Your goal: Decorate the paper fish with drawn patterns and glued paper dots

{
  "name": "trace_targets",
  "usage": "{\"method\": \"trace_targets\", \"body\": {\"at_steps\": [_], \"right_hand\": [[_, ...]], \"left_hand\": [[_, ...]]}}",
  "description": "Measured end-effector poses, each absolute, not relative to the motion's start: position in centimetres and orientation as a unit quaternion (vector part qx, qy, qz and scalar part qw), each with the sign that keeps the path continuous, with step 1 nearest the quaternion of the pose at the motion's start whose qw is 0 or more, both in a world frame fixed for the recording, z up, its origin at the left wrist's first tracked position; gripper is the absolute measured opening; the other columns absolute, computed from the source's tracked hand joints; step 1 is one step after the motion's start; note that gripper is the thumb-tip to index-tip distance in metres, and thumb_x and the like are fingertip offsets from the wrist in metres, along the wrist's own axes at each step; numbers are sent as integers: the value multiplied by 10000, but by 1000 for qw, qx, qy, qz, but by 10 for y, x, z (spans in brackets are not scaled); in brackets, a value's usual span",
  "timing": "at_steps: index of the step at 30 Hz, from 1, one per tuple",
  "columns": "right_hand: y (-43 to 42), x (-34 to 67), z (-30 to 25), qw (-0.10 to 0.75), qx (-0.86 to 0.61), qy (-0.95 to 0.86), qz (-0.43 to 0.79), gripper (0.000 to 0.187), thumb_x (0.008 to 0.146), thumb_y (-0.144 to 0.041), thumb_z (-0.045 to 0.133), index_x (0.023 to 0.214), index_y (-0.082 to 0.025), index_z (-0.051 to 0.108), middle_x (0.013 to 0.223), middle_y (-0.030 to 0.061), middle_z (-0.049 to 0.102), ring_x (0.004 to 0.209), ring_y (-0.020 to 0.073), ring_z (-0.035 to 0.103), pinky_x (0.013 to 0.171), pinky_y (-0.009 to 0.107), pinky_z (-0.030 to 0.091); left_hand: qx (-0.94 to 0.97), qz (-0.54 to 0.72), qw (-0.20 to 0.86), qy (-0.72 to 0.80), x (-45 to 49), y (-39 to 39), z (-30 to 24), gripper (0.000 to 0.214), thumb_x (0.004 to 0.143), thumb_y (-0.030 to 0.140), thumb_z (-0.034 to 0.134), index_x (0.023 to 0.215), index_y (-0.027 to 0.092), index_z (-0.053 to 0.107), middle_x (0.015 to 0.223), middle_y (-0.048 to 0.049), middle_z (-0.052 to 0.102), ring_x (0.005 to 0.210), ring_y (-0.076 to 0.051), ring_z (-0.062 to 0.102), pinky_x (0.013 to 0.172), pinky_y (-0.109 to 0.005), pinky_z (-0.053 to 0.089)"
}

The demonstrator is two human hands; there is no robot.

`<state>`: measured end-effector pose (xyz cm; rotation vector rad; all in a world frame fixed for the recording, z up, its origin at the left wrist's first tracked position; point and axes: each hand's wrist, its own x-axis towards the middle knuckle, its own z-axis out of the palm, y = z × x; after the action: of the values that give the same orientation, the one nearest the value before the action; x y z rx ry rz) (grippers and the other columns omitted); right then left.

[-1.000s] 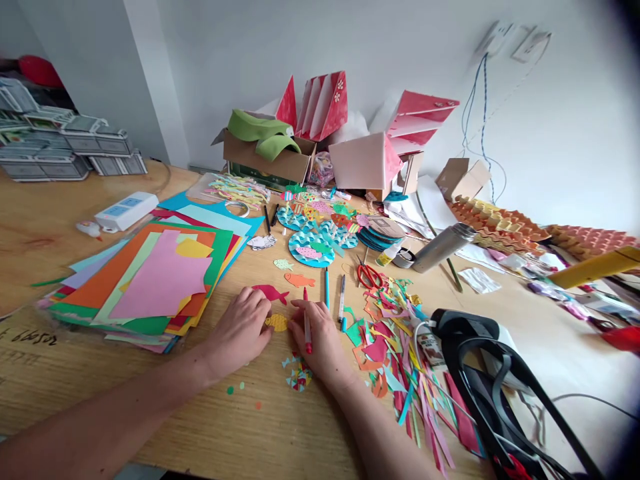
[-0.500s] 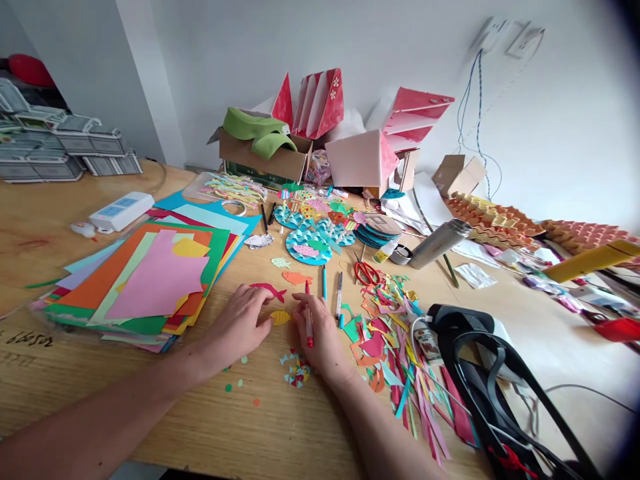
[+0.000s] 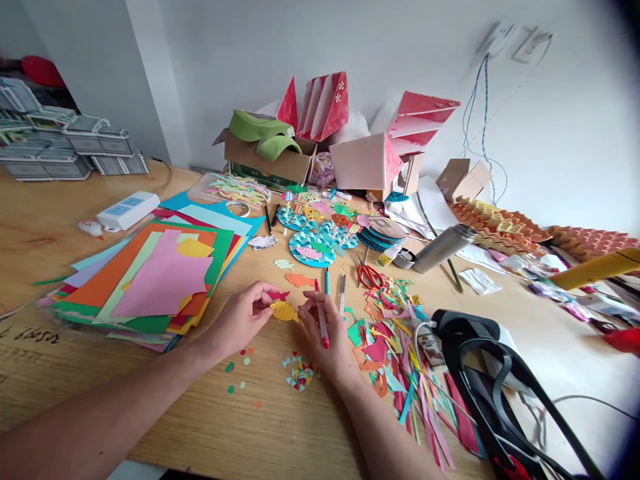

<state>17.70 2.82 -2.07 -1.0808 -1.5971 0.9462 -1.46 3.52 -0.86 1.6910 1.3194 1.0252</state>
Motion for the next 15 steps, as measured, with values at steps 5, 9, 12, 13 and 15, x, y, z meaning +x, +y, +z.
{"method": "trace_targets", "body": {"at_steps": [5, 9, 12, 13, 15], "right_hand": [[29, 177, -20, 497, -433, -611, 439, 306, 855, -312, 663, 1117, -211, 543, 918, 40, 639, 870, 173, 652, 792, 313, 550], [29, 178, -19, 484, -436, -612, 449, 269, 859, -318, 645, 1085, -212, 546, 832, 17, 648, 778, 161, 645, 728, 296, 539], [29, 177, -17, 484, -441, -609, 448, 256, 861, -323, 642, 1070, -210, 549, 811, 10, 649, 750, 157, 634, 704, 289, 525], [29, 178, -17, 487, -441, -607, 447, 255, 858, -319, 646, 1067, -209, 550, 801, 8, 647, 738, 154, 631, 696, 287, 522], [30, 179, -16, 495, -443, -605, 440, 250, 856, -309, 649, 1065, -209, 554, 779, 1, 644, 710, 148, 622, 678, 282, 518]], "left_hand": [[658, 393, 386, 514, -14, 34, -6, 305, 790, 206, 526, 1082, 189, 615, 800, 5, 667, 746, -141, 645, 734, -266, 532], [655, 393, 394, 512, -14, 33, -5, 312, 787, 216, 532, 1089, 200, 607, 821, 1, 673, 780, -151, 650, 751, -282, 541], [657, 388, 398, 510, -14, 33, -6, 305, 799, 224, 531, 1096, 202, 600, 831, -3, 677, 783, -151, 648, 757, -287, 540], [656, 390, 396, 510, -14, 33, -6, 310, 800, 221, 531, 1103, 201, 594, 838, -7, 679, 786, -151, 648, 758, -289, 540], [651, 404, 387, 513, -14, 34, -8, 330, 796, 212, 535, 1123, 203, 576, 872, -16, 685, 804, -153, 649, 763, -294, 540]]}}
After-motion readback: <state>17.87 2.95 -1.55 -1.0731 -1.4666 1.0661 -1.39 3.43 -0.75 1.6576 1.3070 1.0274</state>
